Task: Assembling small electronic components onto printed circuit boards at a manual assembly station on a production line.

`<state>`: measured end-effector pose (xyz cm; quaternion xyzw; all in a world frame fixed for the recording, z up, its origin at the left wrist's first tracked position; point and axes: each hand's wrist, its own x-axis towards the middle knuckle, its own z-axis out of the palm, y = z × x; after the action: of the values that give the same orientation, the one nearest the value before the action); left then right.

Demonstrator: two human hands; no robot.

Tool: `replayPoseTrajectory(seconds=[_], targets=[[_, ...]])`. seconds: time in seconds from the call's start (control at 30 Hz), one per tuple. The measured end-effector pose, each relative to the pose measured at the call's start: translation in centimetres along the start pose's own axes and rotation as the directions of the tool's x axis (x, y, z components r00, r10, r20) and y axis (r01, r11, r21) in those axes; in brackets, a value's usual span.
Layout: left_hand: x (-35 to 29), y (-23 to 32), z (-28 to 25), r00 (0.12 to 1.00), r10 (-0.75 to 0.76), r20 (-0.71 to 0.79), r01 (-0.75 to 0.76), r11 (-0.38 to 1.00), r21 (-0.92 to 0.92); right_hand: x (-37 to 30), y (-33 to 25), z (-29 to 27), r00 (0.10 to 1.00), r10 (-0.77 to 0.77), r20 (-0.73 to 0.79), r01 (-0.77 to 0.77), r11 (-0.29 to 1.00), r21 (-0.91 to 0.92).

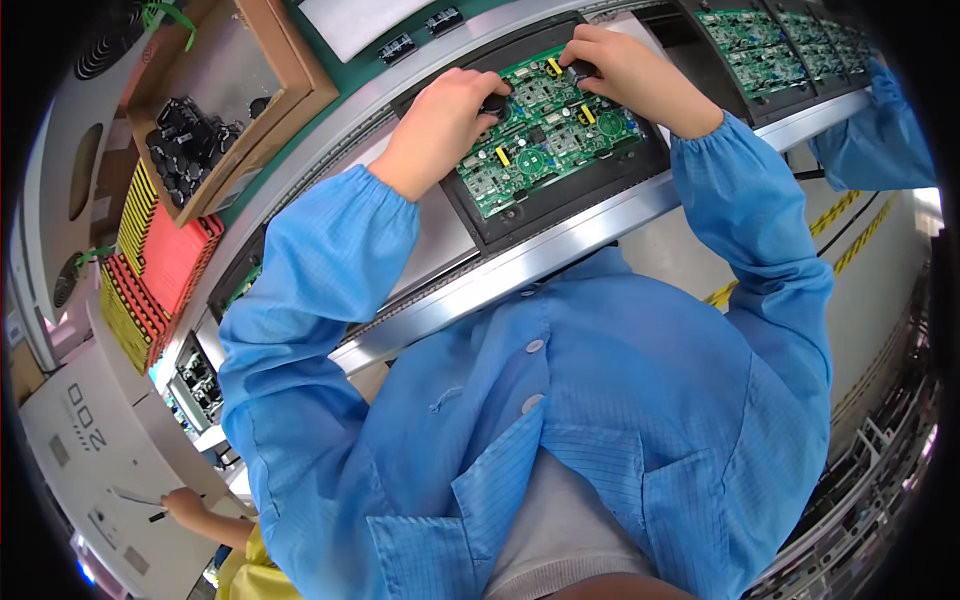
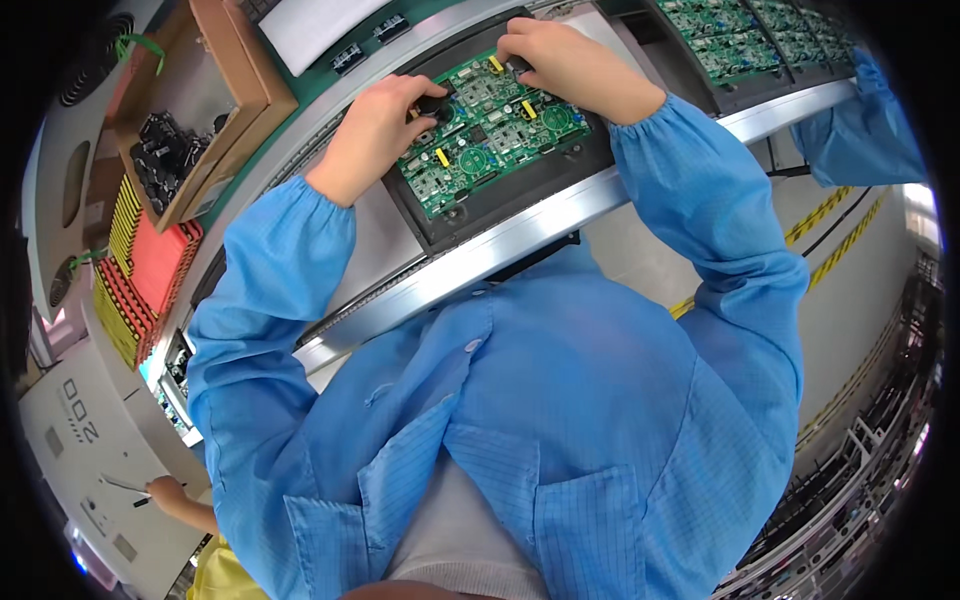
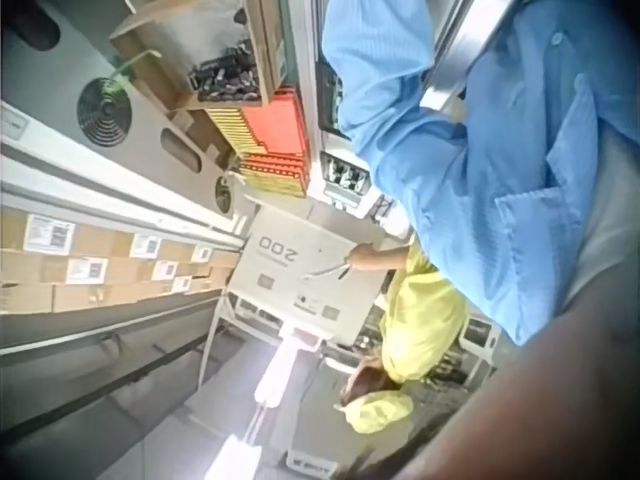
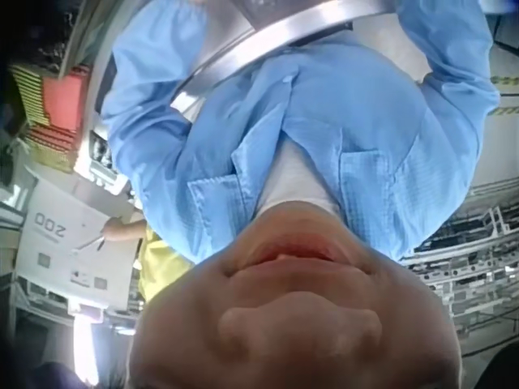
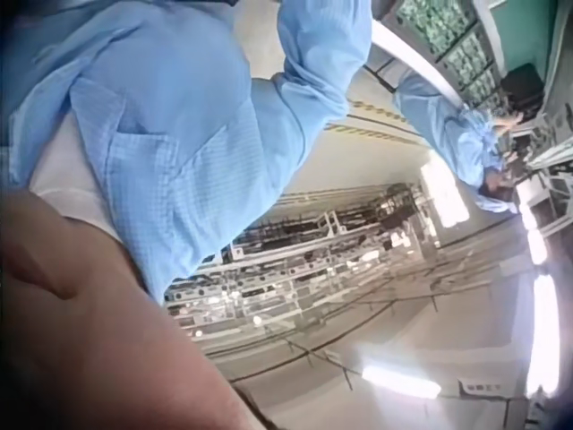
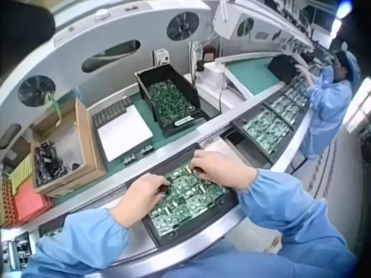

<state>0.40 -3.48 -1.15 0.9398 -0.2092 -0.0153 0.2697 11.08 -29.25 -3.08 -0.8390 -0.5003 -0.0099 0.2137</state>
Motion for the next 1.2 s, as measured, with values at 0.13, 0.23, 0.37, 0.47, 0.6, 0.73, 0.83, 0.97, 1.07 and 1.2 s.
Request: replayPoseTrajectory(seconds=[0.13, 0.23, 0.37, 0.47, 0.6, 0.73, 0.83, 0.97, 1.07, 1.2], targets=[[0.0, -0.1, -0.3, 0.999, 0.055, -0.002, -0.055, 0.998, 0.024, 0.2, -1.5, -0.3, 0.999, 0.036, -0.019, -0.036, 0.999, -0.012], [0.1, -0.1, 0.6, 0.996, 0.087, -0.011, -0.085, 0.991, 0.1, -0.8, -2.1, -0.1, 0.992, 0.123, -0.028, -0.122, 0.992, 0.028], [-0.7, 0.6, -0.3, 0.99, 0.136, 0.036, -0.14, 0.954, 0.264, -1.5, -1.9, -0.1, 0.982, 0.187, -0.042, -0.181, 0.976, 0.12], [-1.1, 1.6, -4.4, 0.975, 0.202, -0.091, -0.171, 0.946, 0.274, -1.6, -2.1, -0.3, 0.981, 0.19, -0.045, -0.184, 0.975, 0.121], [-3.0, -2.3, -13.5, 0.887, 0.233, -0.399, -0.057, 0.912, 0.406, -1.1, -2.5, -0.6, 0.978, 0.205, -0.041, -0.203, 0.978, 0.056], [-5.9, -6.5, -20.7, 0.964, 0.116, -0.239, 0.004, 0.894, 0.448, -0.9, -1.7, -0.8, 0.984, 0.166, -0.063, -0.162, 0.985, 0.066], [-7.2, -8.2, -20.7, 0.993, -0.1, -0.068, 0.112, 0.974, 0.196, -0.8, -1.3, -0.7, 0.993, 0.106, -0.049, -0.102, 0.992, 0.075], [-6.9, -10.1, -20.5, 0.976, -0.206, 0.067, 0.199, 0.975, 0.102, 0.4, -2.8, -3.2, 0.985, 0.144, -0.093, -0.151, 0.986, -0.071], [-6.2, -10.4, -20.4, 0.965, -0.219, 0.14, 0.211, 0.975, 0.072, 2.8, -2.1, -6.7, 0.92, 0.317, -0.232, -0.303, 0.948, 0.095], [-6.4, -10.8, -20.2, 0.965, -0.215, 0.15, 0.201, 0.974, 0.106, 9.1, 3.5, -7.5, 0.922, 0.176, -0.344, -0.165, 0.984, 0.059]])
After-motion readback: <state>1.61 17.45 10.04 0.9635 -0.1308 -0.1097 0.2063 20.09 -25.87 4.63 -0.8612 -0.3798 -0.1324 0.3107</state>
